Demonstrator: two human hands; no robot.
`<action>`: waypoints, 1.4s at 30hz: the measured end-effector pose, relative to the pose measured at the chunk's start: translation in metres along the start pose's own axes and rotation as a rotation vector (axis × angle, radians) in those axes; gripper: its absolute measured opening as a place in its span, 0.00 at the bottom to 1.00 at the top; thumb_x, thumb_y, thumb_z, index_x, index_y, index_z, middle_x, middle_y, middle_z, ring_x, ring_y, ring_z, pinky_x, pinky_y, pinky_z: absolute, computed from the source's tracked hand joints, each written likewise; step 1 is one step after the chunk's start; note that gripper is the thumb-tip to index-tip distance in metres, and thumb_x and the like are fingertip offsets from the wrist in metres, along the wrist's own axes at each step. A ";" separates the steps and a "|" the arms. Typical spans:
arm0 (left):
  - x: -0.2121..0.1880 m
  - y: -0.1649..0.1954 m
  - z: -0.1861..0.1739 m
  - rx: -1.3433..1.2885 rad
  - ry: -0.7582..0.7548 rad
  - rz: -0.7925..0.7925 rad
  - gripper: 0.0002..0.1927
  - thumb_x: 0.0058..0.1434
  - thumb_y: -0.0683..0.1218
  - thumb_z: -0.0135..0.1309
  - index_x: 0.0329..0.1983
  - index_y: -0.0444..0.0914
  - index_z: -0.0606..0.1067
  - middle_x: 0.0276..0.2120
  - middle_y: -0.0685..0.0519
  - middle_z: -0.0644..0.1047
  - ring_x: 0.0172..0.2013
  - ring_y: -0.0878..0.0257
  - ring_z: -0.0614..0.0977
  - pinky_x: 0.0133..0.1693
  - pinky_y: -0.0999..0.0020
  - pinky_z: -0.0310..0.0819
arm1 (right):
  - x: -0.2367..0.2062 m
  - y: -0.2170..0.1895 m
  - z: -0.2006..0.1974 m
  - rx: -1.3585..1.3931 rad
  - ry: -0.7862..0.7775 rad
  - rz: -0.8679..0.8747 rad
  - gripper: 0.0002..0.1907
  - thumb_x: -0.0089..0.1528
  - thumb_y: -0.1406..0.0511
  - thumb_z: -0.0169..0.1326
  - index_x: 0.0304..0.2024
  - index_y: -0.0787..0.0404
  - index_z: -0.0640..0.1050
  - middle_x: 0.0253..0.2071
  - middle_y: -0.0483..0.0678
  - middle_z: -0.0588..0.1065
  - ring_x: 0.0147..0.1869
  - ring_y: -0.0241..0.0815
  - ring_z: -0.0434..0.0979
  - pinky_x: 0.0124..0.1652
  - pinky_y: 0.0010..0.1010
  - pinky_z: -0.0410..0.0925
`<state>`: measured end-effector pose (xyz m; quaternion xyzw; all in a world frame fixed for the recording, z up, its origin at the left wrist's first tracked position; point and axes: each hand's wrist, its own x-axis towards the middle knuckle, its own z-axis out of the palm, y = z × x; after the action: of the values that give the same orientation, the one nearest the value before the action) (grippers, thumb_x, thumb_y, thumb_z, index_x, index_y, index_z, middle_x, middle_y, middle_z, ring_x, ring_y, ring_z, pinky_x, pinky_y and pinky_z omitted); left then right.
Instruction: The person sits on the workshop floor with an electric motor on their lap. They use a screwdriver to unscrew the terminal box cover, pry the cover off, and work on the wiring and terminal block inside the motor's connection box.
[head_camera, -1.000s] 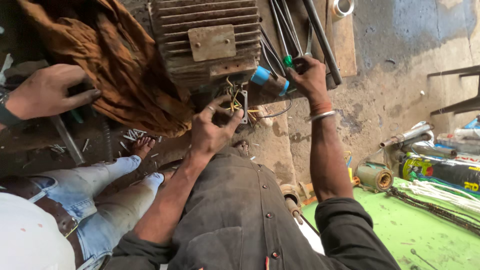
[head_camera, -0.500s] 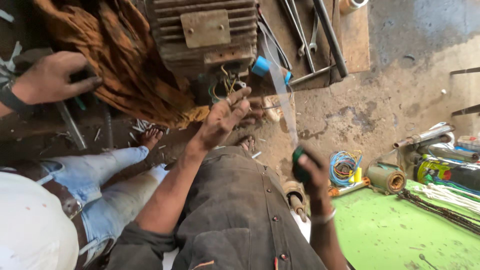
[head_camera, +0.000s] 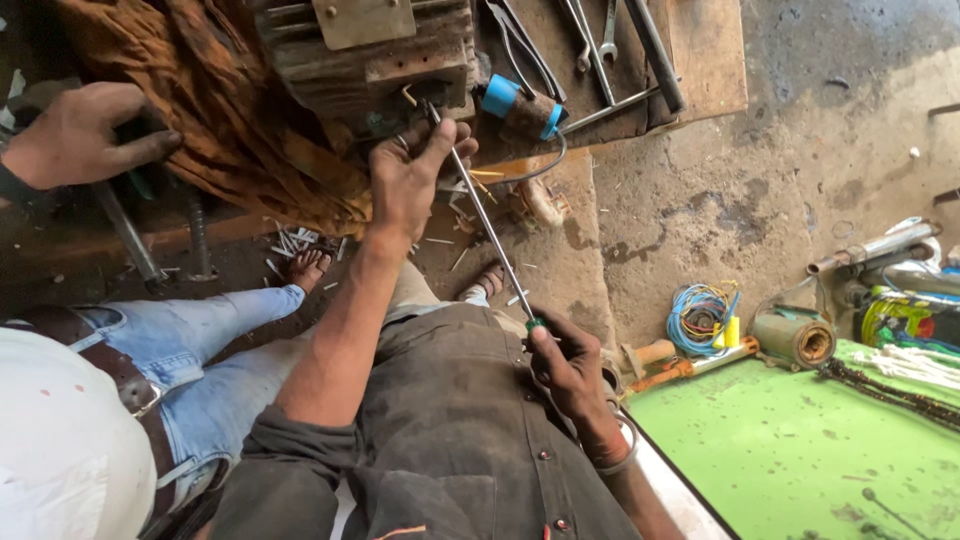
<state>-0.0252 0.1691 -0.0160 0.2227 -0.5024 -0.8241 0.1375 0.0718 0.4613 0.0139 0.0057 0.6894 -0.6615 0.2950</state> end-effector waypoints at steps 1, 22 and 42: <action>0.000 0.002 0.000 0.011 0.000 0.015 0.13 0.67 0.47 0.60 0.48 0.33 0.81 0.40 0.48 0.85 0.39 0.61 0.88 0.44 0.66 0.86 | -0.001 0.000 0.005 0.148 0.014 0.163 0.20 0.67 0.64 0.55 0.59 0.69 0.77 0.30 0.40 0.71 0.25 0.26 0.62 0.24 0.20 0.56; 0.004 -0.004 -0.008 -0.066 -0.017 -0.068 0.13 0.64 0.46 0.63 0.45 0.30 0.80 0.35 0.50 0.83 0.34 0.61 0.87 0.33 0.71 0.82 | -0.036 -0.027 0.101 -0.527 0.397 -0.187 0.17 0.62 0.68 0.59 0.54 0.66 0.80 0.35 0.46 0.75 0.39 0.36 0.75 0.40 0.26 0.68; 0.003 0.003 -0.011 -0.072 -0.057 -0.054 0.12 0.65 0.45 0.62 0.44 0.31 0.81 0.36 0.49 0.83 0.34 0.60 0.87 0.35 0.68 0.83 | -0.034 0.017 0.091 0.259 0.440 0.047 0.22 0.61 0.69 0.60 0.57 0.68 0.77 0.39 0.46 0.77 0.35 0.32 0.74 0.32 0.21 0.66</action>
<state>-0.0226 0.1581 -0.0184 0.2073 -0.4699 -0.8511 0.1087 0.1426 0.3928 0.0173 0.2030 0.6464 -0.7200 0.1500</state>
